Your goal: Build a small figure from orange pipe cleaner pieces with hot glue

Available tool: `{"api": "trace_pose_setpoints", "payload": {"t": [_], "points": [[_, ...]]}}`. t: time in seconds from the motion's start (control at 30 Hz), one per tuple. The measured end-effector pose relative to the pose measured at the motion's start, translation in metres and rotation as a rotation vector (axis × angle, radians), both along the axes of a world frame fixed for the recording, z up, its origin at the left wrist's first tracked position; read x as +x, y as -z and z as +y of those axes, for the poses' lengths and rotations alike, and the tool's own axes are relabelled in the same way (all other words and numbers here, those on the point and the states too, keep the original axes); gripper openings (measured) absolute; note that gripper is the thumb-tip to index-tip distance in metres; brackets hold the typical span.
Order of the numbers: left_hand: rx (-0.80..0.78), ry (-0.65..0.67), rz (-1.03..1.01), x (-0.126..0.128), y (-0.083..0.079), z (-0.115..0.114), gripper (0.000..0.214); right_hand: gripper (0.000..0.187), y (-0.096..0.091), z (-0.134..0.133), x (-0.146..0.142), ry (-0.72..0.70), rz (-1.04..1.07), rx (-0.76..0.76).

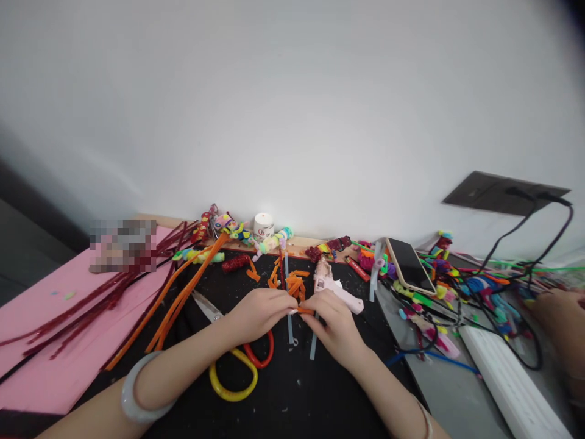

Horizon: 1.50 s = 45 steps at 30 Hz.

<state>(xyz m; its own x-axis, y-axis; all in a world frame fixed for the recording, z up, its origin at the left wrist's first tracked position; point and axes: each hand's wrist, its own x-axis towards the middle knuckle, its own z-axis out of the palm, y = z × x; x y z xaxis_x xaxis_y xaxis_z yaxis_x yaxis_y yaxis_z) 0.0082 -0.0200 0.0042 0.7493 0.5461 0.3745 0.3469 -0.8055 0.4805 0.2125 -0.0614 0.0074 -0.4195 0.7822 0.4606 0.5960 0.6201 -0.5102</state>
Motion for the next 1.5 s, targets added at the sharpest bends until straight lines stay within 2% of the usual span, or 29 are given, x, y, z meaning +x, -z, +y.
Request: {"api": "trace_pose_setpoints", "payload": {"t": [0.4, 0.57, 0.73, 1.0, 1.1, 1.2, 1.5], "points": [[-0.171, -0.049, 0.023, 0.0035, 0.0002, -0.0058, 0.019, 0.022, 0.0042, -0.0007, 0.0012, 0.119, -0.073, -0.005], [-0.244, -0.050, 0.009, 0.0045, -0.0028, -0.0071, 0.017, 0.019, 0.0019, -0.0011, 0.0002, 0.146, -0.056, -0.068], [-0.204, -0.025, 0.008, 0.0041, -0.0040, -0.0073, 0.016, 0.020, 0.0001, -0.0018, -0.0016, 0.119, -0.012, -0.114], [-0.066, 0.007, 0.017, 0.0035, 0.0050, -0.0069, 0.018, 0.023, -0.0002, -0.0039, -0.0043, 0.082, -0.023, -0.160], [-0.114, -0.018, -0.010, 0.0037, 0.0043, -0.0069, 0.017, 0.021, -0.0018, -0.0047, -0.0042, 0.068, 0.020, -0.179], [-0.164, -0.056, -0.063, 0.0037, 0.0016, -0.0062, 0.015, 0.010, -0.0023, -0.0054, -0.0045, 0.051, 0.088, -0.196], [-0.213, -0.075, -0.141, 0.0031, 0.0005, -0.0056, 0.012, 0.009, -0.0002, -0.0026, -0.0082, 0.180, 0.254, -0.279]]}}
